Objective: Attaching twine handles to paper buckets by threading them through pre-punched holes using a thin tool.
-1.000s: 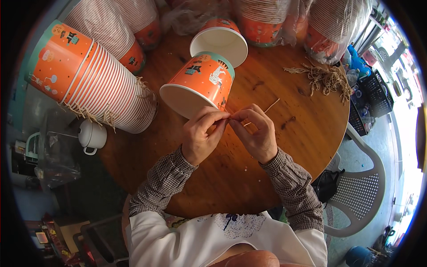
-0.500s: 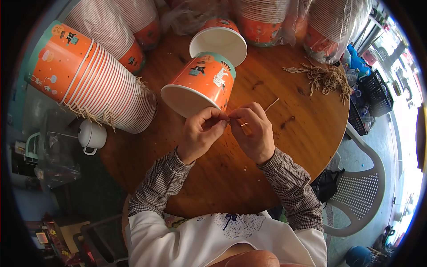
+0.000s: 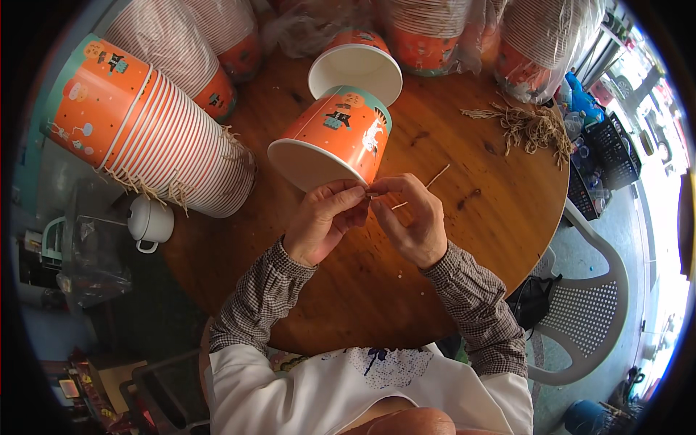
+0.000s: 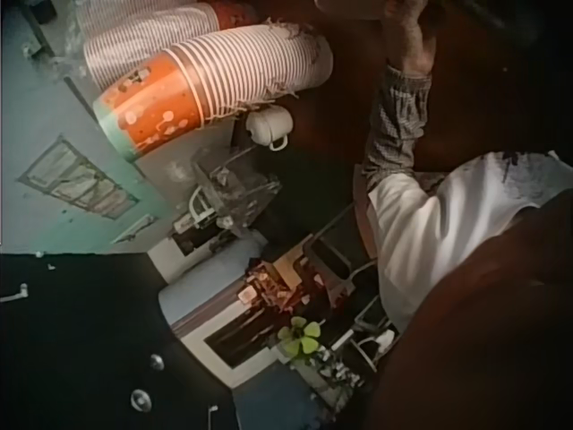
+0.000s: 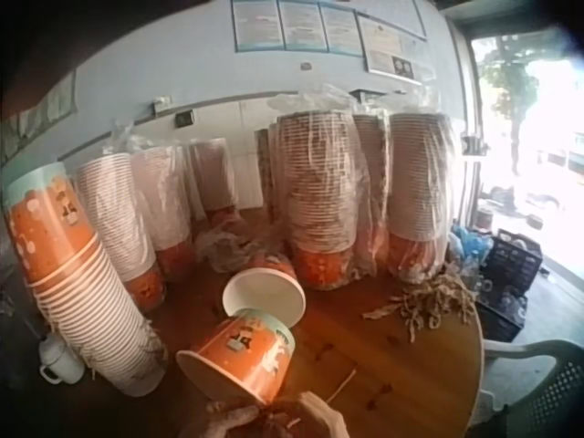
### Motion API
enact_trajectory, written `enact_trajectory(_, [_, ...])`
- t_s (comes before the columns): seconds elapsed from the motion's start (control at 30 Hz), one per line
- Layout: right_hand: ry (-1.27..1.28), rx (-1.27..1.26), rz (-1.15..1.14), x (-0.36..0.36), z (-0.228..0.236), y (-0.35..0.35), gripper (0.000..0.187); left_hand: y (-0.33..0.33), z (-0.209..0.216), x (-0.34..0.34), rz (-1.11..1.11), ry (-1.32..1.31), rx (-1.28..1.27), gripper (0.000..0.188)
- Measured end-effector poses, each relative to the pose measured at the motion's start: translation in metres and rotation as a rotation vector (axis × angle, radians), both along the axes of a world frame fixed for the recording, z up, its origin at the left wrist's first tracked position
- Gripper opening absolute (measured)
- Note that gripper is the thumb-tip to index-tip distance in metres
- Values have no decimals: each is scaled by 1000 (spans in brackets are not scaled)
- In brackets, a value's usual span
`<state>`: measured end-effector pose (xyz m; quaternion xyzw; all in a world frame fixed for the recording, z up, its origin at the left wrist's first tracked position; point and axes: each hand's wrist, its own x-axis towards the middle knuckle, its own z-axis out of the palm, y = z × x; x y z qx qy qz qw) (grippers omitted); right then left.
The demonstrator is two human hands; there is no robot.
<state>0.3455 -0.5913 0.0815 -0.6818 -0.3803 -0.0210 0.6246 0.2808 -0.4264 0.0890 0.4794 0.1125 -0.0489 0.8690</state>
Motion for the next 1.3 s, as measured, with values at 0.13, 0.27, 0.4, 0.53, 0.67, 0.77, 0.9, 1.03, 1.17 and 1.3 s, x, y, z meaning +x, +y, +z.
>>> enact_trajectory(0.13, [-135, -2, -50, 0, 1, 2, 18, 1, -2, -2, 33, -19, -20, 16])
enact_trajectory(0.27, [-320, -43, -199, 2, -5, 3, 15, -6, -2, -1, 56, -77, 62, 15])
enact_trajectory(0.4, [-271, -27, -195, 2, -3, 1, 12, -9, -5, 1, 122, -235, 338, 14])
enact_trajectory(0.53, [3, 36, -178, 0, -1, 0, 9, -9, -5, 0, 141, -279, 514, 12])
enact_trajectory(0.67, [89, 36, -163, 1, -5, -1, 9, -9, -8, 1, 179, -335, 742, 10])
enact_trajectory(0.77, [49, 35, -167, 3, -4, -2, 10, -11, -15, 2, 228, -421, 878, 8])
enact_trajectory(0.9, [34, 20, -164, 3, -2, -1, 8, -13, -17, 5, 292, -558, 1111, 7])
enact_trajectory(1.03, [-25, 4, -239, 10, -8, -4, 8, -9, -18, 8, 308, -748, 1434, 12])
enact_trajectory(1.17, [-43, 15, -281, 10, -11, -3, 4, -8, -22, 10, 300, -842, 1599, 13])
enact_trajectory(1.3, [101, -6, -233, 10, -7, -4, 7, -7, -25, 11, 380, -841, 1542, 13])
